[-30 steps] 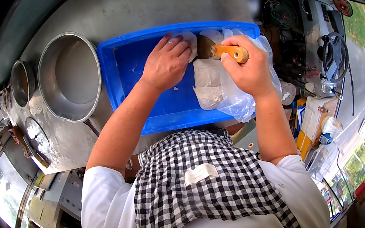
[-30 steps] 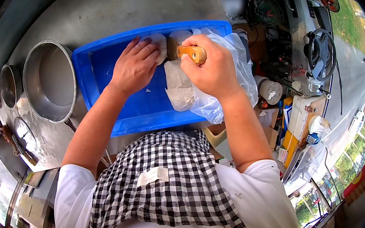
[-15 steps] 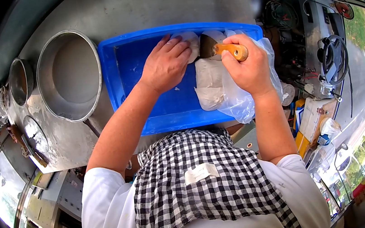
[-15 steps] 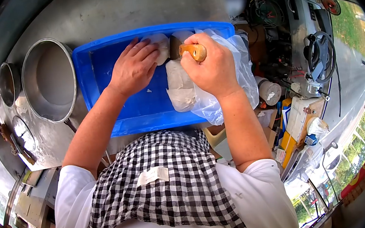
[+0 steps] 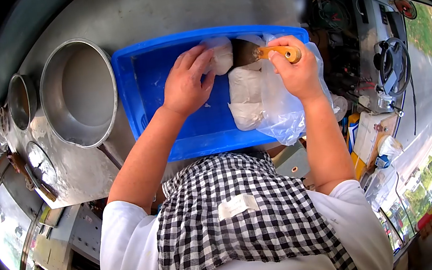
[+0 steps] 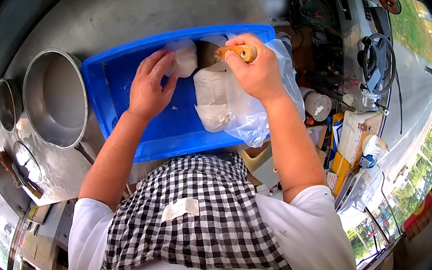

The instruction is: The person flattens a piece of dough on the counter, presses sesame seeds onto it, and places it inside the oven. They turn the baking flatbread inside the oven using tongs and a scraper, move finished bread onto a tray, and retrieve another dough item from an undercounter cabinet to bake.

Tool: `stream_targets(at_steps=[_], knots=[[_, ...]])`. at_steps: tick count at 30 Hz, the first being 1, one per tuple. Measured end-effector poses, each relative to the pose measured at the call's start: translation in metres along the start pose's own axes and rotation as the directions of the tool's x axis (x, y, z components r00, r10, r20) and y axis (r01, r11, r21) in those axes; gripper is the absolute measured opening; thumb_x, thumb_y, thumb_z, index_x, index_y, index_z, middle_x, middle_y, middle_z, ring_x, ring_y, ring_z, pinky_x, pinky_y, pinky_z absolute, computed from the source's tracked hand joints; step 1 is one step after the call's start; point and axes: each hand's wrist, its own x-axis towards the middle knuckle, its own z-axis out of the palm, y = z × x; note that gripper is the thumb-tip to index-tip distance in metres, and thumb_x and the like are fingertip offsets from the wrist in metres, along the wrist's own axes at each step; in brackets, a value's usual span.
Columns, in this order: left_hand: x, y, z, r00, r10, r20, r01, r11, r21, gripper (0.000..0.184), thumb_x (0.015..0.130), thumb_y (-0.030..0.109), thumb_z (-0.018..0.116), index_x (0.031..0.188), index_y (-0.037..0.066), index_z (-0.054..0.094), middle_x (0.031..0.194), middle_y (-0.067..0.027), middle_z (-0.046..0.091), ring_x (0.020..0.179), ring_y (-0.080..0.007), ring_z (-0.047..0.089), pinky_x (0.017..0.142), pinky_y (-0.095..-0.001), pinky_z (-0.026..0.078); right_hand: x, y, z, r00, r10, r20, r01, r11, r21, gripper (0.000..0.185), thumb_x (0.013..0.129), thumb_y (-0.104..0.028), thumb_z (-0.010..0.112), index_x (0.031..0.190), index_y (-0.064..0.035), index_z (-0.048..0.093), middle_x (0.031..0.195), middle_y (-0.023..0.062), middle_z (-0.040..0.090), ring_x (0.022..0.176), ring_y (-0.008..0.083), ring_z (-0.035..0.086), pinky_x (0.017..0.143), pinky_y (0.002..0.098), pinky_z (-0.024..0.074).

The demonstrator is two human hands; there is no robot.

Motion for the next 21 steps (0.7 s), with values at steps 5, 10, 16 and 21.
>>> stream_targets(at_steps=[5, 10, 16, 21], knots=[[-0.009, -0.010, 0.008, 0.991, -0.134, -0.024, 0.133, 0.990, -0.056, 0.057, 0.083, 0.018, 0.079, 0.134, 0.005, 0.058, 0.131, -0.0188, 0.060, 0.116, -0.0372, 0.060, 0.098, -0.0419, 0.052, -0.003, 0.003, -0.005, 0.973, 0.223, 0.056, -0.230, 0.946, 0.230, 0.018, 0.090, -0.012, 0.069, 0.104, -0.0011, 0.069, 0.087, 0.0061, 0.070, 0.067, 0.0124, 0.065, 0.065, 0.0272, 0.0536], [-0.011, -0.012, 0.014, 0.974, -0.226, -0.028, 0.219, 0.964, -0.148, 0.064, 0.084, 0.022, 0.080, 0.139, 0.003, 0.054, 0.129, -0.0196, 0.059, 0.113, -0.0349, 0.061, 0.096, -0.0408, 0.053, -0.001, 0.016, -0.004, 0.937, 0.302, 0.174, -0.347, 0.857, 0.380, 0.022, 0.093, -0.011, 0.067, 0.112, 0.0006, 0.069, 0.081, 0.0069, 0.068, 0.067, 0.0121, 0.066, 0.063, 0.0247, 0.0539], [-0.019, -0.019, 0.018, 0.981, -0.188, -0.047, 0.178, 0.969, -0.169, 0.068, 0.084, 0.024, 0.080, 0.141, 0.002, 0.052, 0.131, -0.0200, 0.058, 0.114, -0.0353, 0.061, 0.097, -0.0401, 0.053, 0.011, 0.009, -0.020, 0.895, 0.415, 0.165, -0.446, 0.823, 0.351, 0.023, 0.092, -0.010, 0.067, 0.113, 0.0001, 0.070, 0.083, 0.0076, 0.070, 0.065, 0.0129, 0.067, 0.063, 0.0251, 0.0551], [-0.020, -0.017, 0.022, 0.982, -0.167, -0.085, 0.156, 0.980, -0.123, 0.067, 0.084, 0.024, 0.080, 0.141, 0.002, 0.052, 0.132, -0.0205, 0.057, 0.115, -0.0358, 0.061, 0.098, -0.0397, 0.053, 0.015, -0.001, -0.011, 0.876, 0.416, 0.243, -0.480, 0.802, 0.357, 0.024, 0.090, -0.010, 0.068, 0.112, 0.0006, 0.070, 0.079, 0.0077, 0.069, 0.064, 0.0131, 0.066, 0.062, 0.0265, 0.0557]])
